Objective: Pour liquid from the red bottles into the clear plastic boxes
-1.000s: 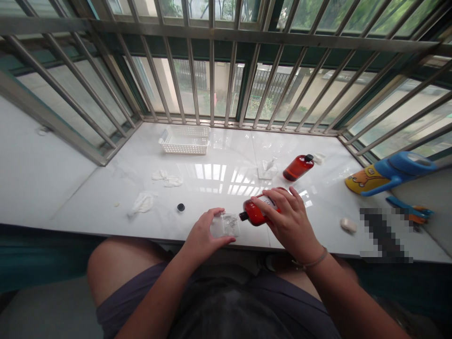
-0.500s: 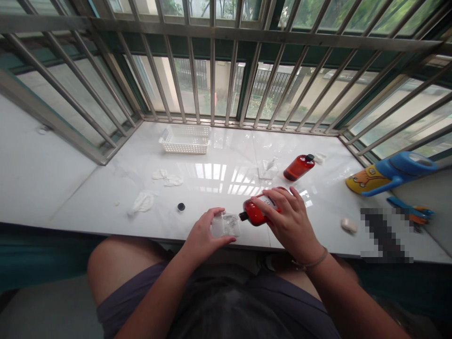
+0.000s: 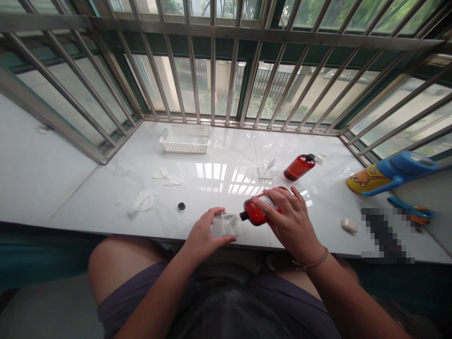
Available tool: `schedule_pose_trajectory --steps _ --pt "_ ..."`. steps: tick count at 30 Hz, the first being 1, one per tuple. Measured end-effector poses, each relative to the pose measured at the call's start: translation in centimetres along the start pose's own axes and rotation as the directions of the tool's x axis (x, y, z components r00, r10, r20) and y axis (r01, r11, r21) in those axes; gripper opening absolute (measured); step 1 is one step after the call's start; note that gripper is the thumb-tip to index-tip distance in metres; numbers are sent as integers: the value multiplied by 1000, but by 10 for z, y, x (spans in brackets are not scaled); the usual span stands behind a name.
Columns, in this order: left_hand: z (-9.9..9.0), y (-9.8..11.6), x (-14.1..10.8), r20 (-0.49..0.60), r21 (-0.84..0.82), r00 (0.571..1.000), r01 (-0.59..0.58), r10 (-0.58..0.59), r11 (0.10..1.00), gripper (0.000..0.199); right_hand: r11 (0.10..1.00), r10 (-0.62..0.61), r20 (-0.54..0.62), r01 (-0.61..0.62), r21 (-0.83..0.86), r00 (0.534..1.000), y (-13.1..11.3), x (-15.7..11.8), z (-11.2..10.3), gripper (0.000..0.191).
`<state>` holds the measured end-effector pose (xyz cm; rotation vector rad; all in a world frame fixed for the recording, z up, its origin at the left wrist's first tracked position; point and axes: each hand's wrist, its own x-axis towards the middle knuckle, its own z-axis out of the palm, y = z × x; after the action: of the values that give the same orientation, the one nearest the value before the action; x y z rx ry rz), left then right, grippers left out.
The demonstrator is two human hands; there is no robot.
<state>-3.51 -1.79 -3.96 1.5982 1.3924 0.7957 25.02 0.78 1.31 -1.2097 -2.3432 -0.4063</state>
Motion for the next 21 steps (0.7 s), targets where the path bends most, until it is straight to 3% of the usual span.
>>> schedule_pose_trajectory --steps 21 --pt "0 -3 -2 -19 9 1000 -9 9 1000 76 1000 -7 -5 7 -12 1000 -1 1 0 55"
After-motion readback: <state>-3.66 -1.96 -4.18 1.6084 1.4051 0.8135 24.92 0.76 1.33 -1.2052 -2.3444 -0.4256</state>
